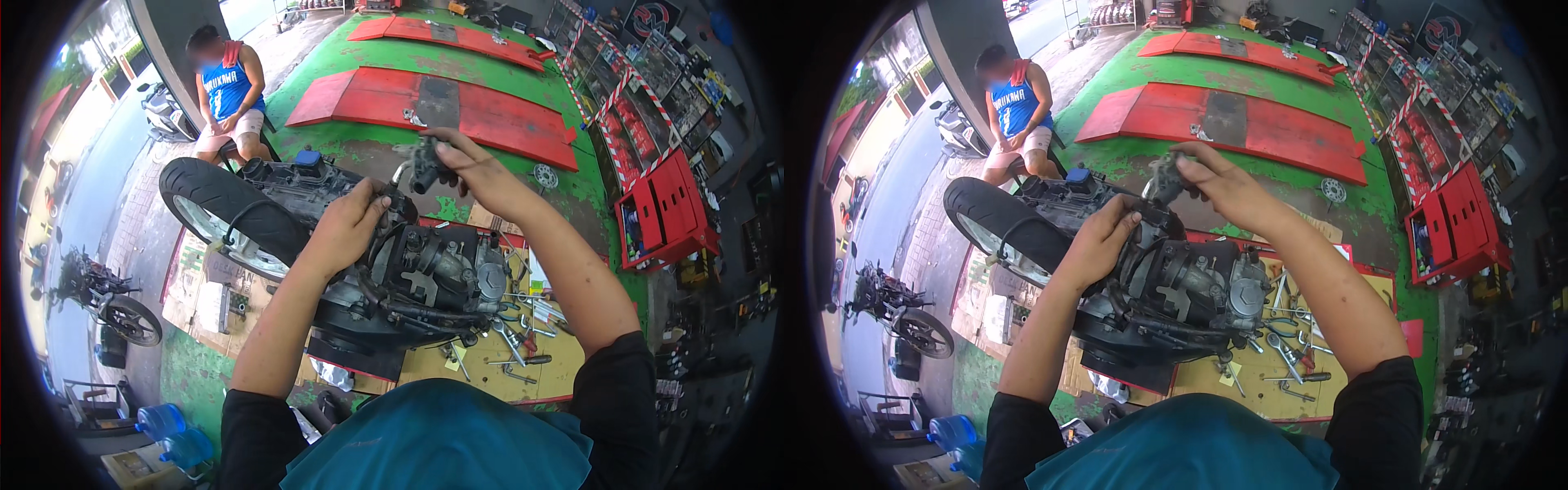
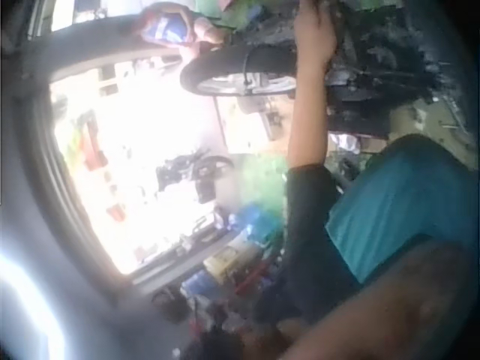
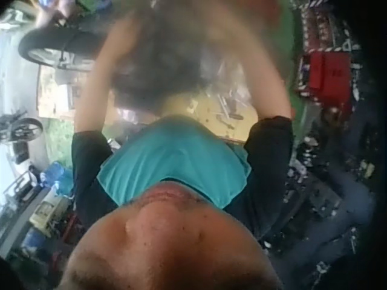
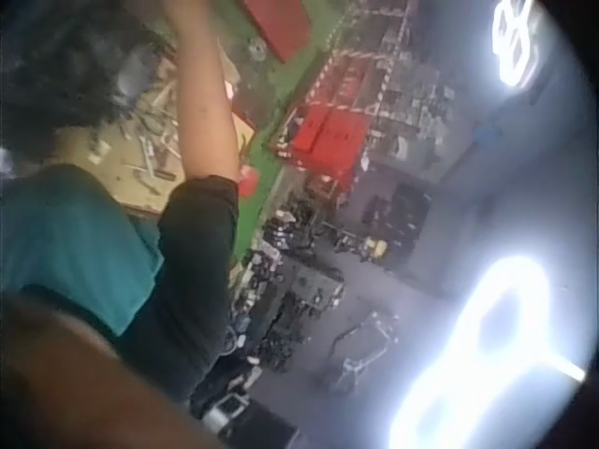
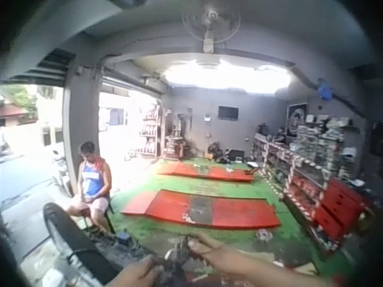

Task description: The person works on a motorcycle engine mounted on a stand, using a T-handle wrench to tighten bolts and a cordless impact driver to fasten components. They handle engine parts and tools on a cluttered workbench while another person sits nearby.

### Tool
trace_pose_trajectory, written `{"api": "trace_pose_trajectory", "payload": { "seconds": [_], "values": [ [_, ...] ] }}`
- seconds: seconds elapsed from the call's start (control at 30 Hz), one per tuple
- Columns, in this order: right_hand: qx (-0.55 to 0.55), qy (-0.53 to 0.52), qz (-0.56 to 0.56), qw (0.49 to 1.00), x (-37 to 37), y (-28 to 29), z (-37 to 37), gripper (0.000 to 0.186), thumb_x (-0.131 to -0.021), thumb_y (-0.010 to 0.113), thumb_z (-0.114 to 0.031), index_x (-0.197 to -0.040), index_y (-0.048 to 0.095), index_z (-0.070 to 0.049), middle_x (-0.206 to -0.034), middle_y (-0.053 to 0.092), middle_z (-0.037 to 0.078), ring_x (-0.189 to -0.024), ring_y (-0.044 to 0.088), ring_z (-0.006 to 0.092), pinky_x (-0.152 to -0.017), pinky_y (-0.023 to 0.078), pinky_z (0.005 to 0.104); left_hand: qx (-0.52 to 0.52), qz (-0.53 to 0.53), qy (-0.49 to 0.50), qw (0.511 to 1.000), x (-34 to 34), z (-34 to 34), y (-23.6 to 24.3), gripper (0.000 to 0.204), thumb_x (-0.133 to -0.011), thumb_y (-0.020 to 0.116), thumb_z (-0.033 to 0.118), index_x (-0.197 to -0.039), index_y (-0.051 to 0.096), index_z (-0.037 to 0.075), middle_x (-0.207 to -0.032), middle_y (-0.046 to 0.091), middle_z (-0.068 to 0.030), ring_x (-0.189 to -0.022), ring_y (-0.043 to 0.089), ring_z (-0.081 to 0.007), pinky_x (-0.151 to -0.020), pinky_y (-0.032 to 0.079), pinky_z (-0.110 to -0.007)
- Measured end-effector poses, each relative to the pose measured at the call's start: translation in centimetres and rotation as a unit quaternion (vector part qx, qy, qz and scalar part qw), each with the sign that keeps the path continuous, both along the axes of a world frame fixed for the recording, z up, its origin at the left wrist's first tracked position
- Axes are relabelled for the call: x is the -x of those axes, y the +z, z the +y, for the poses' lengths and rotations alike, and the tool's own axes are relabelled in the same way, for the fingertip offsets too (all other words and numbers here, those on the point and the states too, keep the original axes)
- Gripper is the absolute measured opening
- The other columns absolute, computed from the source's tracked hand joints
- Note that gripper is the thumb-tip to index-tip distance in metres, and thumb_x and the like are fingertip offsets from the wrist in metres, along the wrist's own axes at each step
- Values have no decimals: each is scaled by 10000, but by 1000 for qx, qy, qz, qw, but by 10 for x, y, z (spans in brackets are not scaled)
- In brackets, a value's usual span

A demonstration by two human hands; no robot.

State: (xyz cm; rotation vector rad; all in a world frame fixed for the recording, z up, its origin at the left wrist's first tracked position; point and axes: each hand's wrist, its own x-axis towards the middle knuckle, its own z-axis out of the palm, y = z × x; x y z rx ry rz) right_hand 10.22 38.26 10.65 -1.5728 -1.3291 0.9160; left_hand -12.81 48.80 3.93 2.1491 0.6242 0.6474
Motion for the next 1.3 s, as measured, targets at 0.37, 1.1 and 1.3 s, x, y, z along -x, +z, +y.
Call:
{"api": "trace_pose_trajectory", "payload": {
  "seconds": [0.37, 1.1, 1.3],
  "values": [
    [27, 99, 118, 988, -7, 13, -21, 496, -1001, 554, -295, -1466, 480, -139, -1103, 605, 49, -918, 617, 148, -795, 537, 320, 12, -46, 4, 999, 5, -2, 32, 288, -1037, 611, 186, -1204, 646, -46, -795, 637, -106, -732, 610, -159, -712, 507, -338],
    [-9, 96, -120, 988, -9, 26, -17, 718, -811, 798, 16, -1466, 512, -54, -1179, 669, 68, -1146, 616, 127, -983, 513, 303, -26, -15, -41, 999, 1, -1, 24, 280, -1012, 608, 193, -1193, 656, -15, -898, 689, -220, -848, 674, -372, -765, 511, -421],
    [-1, 65, -170, 983, -18, 26, -8, 544, -787, 835, -85, -1290, 655, 20, -1074, 693, 49, -1010, 641, 125, -919, 519, 317, -127, 62, -20, 990, 4, 0, 8, 291, -1000, 604, 273, -1125, 674, 20, -871, 684, -218, -886, 671, -407, -816, 496, -492]
  ]
}}
